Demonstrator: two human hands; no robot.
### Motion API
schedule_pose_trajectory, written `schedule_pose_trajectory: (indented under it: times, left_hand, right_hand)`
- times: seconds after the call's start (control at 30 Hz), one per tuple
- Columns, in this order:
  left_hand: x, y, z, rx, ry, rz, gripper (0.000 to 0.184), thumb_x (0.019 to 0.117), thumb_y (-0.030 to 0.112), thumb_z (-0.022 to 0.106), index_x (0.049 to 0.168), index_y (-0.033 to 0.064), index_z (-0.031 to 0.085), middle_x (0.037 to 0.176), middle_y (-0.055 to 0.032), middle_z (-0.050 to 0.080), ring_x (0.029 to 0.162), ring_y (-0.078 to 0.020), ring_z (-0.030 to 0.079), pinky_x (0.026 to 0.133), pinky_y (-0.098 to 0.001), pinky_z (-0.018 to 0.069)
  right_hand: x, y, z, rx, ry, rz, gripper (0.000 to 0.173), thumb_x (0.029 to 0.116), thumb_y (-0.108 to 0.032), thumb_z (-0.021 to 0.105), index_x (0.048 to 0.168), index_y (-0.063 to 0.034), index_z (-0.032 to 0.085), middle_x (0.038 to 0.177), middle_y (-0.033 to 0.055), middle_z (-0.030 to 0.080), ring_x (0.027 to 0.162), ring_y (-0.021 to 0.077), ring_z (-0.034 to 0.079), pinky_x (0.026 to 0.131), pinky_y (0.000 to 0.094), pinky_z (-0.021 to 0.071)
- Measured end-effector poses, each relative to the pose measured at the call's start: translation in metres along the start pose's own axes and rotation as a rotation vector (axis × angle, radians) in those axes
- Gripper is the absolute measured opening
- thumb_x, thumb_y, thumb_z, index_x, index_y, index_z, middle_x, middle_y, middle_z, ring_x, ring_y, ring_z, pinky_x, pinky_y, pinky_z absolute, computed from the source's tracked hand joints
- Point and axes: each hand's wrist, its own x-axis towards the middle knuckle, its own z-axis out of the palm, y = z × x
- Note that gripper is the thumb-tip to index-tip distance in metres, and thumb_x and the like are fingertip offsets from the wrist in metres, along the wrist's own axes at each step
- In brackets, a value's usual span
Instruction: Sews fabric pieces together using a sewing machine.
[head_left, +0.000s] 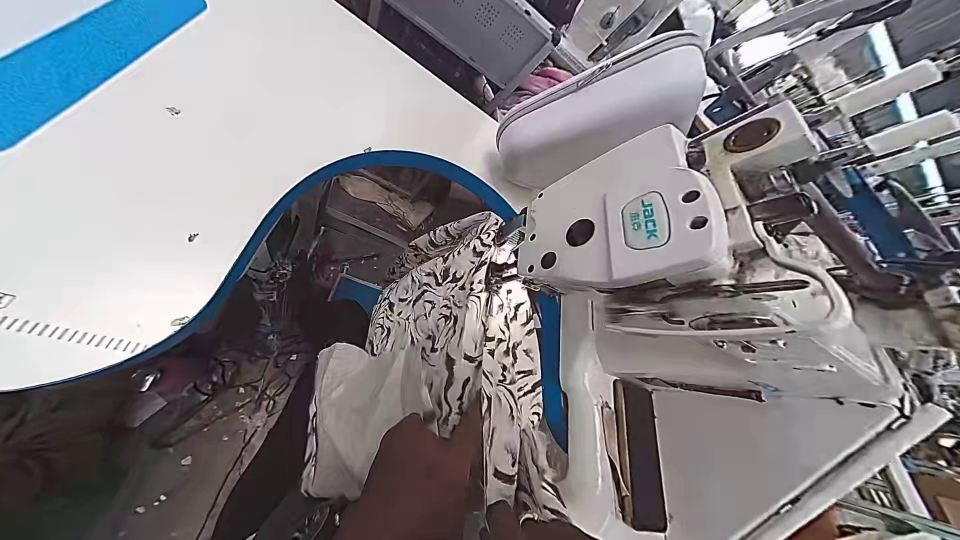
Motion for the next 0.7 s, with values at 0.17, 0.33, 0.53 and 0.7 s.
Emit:
schedule_pose_trajectory:
  times: [0.17,0.33,0.53,0.7]
  left_hand:
    - [0.003,-0.007,0.017,0.131,0.111,0.067,0.03,0.0862,0.013,0.059,0.11,0.0031,0.075,0.045,-0.002,0.048,0.038,-0.0232,0.05,0.045,-0.0383,0.0405]
    - [0.011,-0.007,0.01,0.163,0.215,0.133,0.018,0.0849,0.012,0.059,0.085,0.0111,0.077,0.049,-0.001,0.053,0.043,-0.0195,0.052,0.051,-0.0364,0.0396]
    - [0.023,-0.014,0.007,0.124,0.241,0.094,0.025,0.0898,0.017,0.054,0.075,0.0115,0.074,0.055,-0.0023,0.057,0.048,-0.0199,0.056,0.051,-0.0381,0.041]
    - [0.039,-0.024,-0.003,0.024,0.206,0.166,0.021,0.0889,0.016,0.057,0.077,0.0088,0.073,0.072,-0.007,0.067,0.068,-0.0263,0.066,0.067,-0.0468,0.0471]
  right_hand:
    - [0.009,-0.003,0.003,-0.052,0.046,0.093,0.008,0.0834,-0.006,0.066,0.086,0.0004,0.071,0.054,0.0108,0.059,0.045,0.0274,0.062,0.039,0.0391,0.0458]
    - [0.008,0.0,0.001,-0.071,0.098,0.08,0.012,0.0886,-0.009,0.064,0.084,-0.0005,0.071,0.053,0.01,0.059,0.044,0.025,0.062,0.039,0.0364,0.0449]
    - [0.022,0.005,0.009,-0.067,0.161,0.079,0.009,0.0874,-0.01,0.065,0.084,-0.0033,0.069,0.054,0.0081,0.058,0.042,0.0246,0.06,0.037,0.0368,0.0432]
    - [0.028,0.017,0.009,-0.012,0.272,0.103,0.015,0.0881,-0.013,0.06,0.084,-0.0043,0.072,0.055,0.0062,0.058,0.046,0.0236,0.061,0.04,0.0376,0.0448]
